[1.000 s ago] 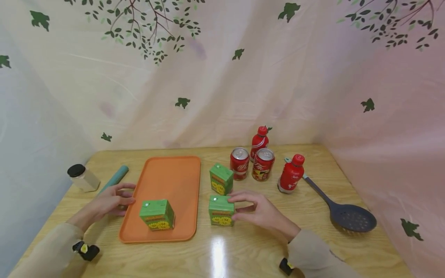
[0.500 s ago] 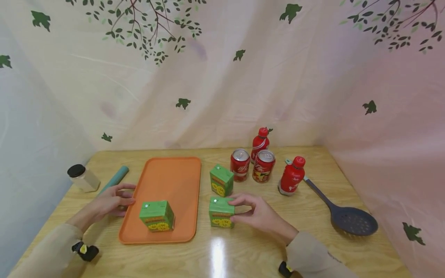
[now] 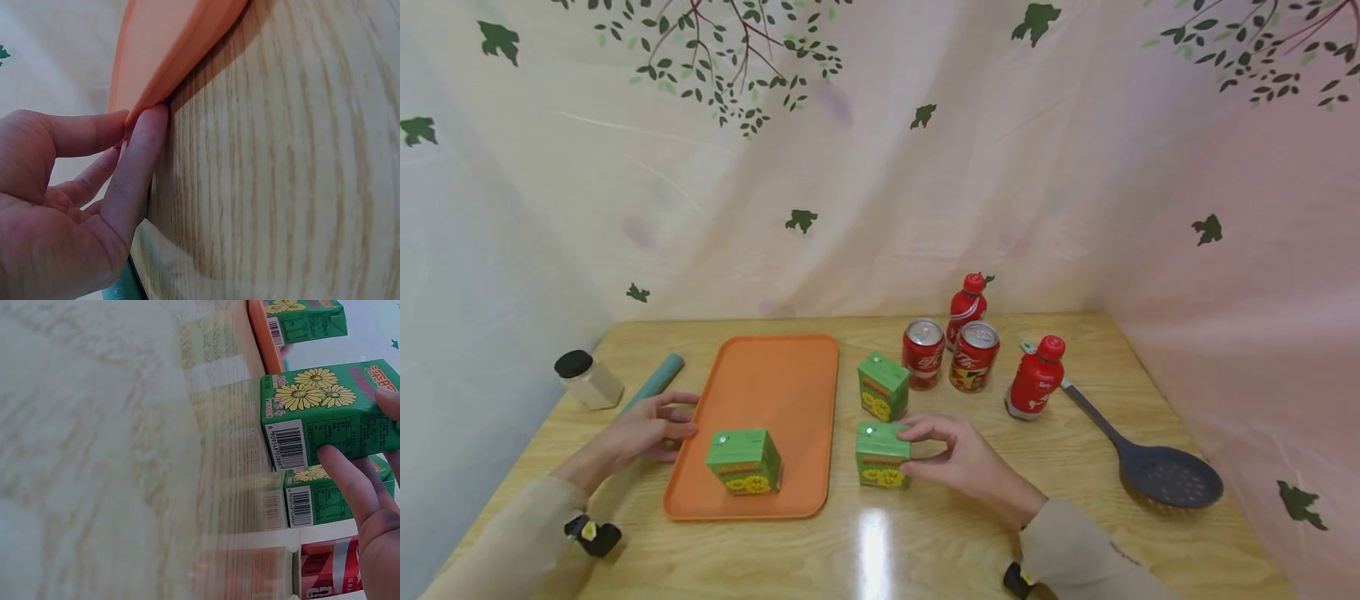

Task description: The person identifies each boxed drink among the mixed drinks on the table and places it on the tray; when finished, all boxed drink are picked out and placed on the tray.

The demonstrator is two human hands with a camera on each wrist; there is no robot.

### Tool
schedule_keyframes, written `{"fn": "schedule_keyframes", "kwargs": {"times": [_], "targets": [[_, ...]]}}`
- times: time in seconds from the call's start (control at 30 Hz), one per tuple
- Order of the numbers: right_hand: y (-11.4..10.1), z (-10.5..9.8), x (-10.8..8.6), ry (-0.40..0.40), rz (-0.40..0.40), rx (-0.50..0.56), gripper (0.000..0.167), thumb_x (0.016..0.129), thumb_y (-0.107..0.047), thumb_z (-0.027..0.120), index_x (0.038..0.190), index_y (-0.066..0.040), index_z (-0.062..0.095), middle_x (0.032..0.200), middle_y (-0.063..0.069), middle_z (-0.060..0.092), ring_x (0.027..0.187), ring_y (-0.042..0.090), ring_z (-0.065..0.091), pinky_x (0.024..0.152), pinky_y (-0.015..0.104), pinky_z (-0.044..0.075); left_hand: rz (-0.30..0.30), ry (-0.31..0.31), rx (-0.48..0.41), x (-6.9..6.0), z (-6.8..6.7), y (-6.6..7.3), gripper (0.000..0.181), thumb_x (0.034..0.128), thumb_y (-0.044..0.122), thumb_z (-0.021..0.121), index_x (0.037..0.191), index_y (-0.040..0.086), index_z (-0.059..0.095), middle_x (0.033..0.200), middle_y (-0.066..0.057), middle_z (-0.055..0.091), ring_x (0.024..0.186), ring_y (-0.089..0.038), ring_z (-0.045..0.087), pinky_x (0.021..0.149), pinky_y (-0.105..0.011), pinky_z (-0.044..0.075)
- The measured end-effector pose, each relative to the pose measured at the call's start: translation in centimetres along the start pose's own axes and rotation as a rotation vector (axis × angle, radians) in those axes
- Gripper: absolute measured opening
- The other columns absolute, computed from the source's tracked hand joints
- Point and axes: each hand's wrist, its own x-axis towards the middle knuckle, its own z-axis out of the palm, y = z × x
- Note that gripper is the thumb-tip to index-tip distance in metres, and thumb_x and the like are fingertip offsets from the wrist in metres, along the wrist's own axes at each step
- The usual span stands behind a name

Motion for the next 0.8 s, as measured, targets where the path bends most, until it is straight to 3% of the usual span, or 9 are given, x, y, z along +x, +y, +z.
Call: {"fn": "schedule_keyframes", "kwargs": {"times": [0.37, 0.63, 0.8], "targets": [[-0.04, -0.01, -0.02, 0.007, 0.022, -0.002, 0.034, 0.086, 0.008, 0.075, 0.117, -0.003, 0.067, 0.136, 0.012, 0.061, 0.119, 0.022, 0.062, 0.080, 0.045, 0.059, -0.001, 0.007, -0.006, -0.03, 0.22, 0.01, 0.062, 0.0959, 0.005, 0.068, 0.149, -0.002, 0.037, 0.124, -0.022, 0.056, 0.093, -0.022, 0.065, 0.071, -0.042, 0.061], [-0.01, 0.21, 0.33, 0.017, 0.053, 0.012, 0.033, 0.087, 0.005, 0.076, 0.117, -0.007, 0.069, 0.136, 0.010, 0.062, 0.120, 0.024, 0.062, 0.081, 0.046, 0.059, 0.004, 0.025, -0.010, -0.32, 0.02, -0.13, 0.061, 0.0960, 0.004, 0.067, 0.149, -0.002, 0.037, 0.125, -0.023, 0.056, 0.092, -0.022, 0.066, 0.070, -0.042, 0.061], [-0.03, 0.16, 0.12, 0.032, 0.054, -0.001, 0.033, 0.086, 0.007, 0.076, 0.116, -0.005, 0.068, 0.136, 0.009, 0.062, 0.119, 0.021, 0.062, 0.080, 0.046, 0.059, 0.014, 0.000, -0.007, -0.07, -0.09, 0.01, 0.063, 0.0960, 0.005, 0.068, 0.150, -0.002, 0.036, 0.126, -0.023, 0.055, 0.093, -0.022, 0.065, 0.071, -0.042, 0.061]]}}
